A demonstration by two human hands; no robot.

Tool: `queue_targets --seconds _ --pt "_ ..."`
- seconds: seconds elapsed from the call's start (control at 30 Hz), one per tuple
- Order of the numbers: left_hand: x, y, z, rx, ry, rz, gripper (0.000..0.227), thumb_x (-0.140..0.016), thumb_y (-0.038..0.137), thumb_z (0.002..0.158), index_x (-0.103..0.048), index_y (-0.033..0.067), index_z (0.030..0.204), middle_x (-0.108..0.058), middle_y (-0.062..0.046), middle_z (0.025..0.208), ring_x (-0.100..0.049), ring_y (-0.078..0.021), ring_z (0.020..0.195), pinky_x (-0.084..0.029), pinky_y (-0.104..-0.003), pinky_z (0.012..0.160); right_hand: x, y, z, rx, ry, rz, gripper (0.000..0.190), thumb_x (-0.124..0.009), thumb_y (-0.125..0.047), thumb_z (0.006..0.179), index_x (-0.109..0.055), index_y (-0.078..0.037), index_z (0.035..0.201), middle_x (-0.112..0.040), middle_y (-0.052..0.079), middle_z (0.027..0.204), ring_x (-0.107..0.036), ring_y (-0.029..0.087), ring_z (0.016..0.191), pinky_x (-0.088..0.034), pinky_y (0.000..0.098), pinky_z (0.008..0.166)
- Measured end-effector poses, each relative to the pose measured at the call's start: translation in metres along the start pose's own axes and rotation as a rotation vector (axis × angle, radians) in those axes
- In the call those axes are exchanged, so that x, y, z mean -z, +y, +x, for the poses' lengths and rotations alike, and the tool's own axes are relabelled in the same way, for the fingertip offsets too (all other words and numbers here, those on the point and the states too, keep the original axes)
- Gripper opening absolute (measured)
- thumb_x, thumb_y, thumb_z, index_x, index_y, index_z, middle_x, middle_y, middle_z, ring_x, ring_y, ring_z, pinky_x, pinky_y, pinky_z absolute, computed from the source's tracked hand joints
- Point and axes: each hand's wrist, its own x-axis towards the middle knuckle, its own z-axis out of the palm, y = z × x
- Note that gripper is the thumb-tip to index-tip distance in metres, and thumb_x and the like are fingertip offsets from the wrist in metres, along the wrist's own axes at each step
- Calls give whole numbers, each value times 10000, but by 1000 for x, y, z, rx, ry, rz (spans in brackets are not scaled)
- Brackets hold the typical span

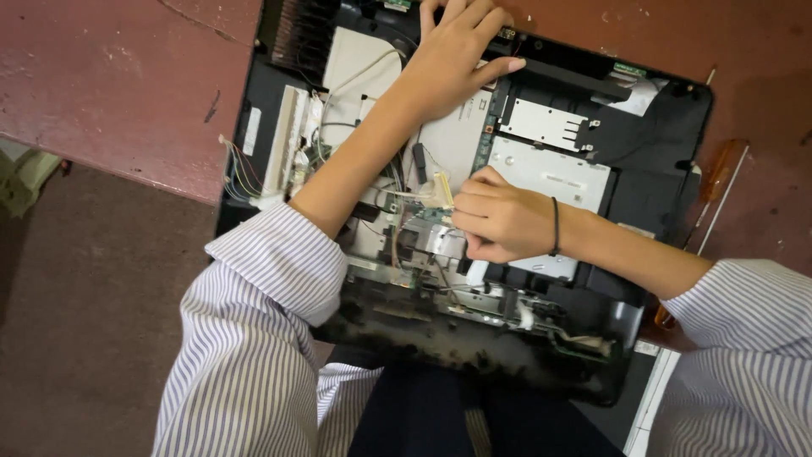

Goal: The person removes the screen from a disassembled electronic device, then uses a screwdriver to remove screws from the internal casing. They proceed to detach and remove a hard drive from the device's interior.

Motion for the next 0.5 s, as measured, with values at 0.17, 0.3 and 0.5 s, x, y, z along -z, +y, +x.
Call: queue_targets --seconds 0.17,0.3,0.5 --pt "-8 -3 -8 -21 65 18 432 -560 523 1061 -582 99 1144 -587 -40 1144 -463 -263 1092 -273 -479 963 -2 -9 -10 -53 35 -38 113 -629 -6 826 -542 -64 782 -487 72 830 -484 248 804 -401 408 900" --pt "-12 1 -5 -9 94 122 415 -569 536 1051 -597 124 1085 -591 -43 1128 -492 -278 1112 -314 -499 905 23 -28 -32 -528 58 -222 935 -854 -571 749 -490 -11 1403 -521 181 1396 -514 342 1295 -329 530 1073" --pt "-22 -3 -6 -11 173 276 424 -644 567 1039 -622 147 1094 -612 0 1203 -527 -274 1103 -369 -511 898 25 -33 -29 -720 5 -151 1153 -878 -555 667 -370 22 1526 -424 215 1486 -402 398 1383 -274 565 1194"
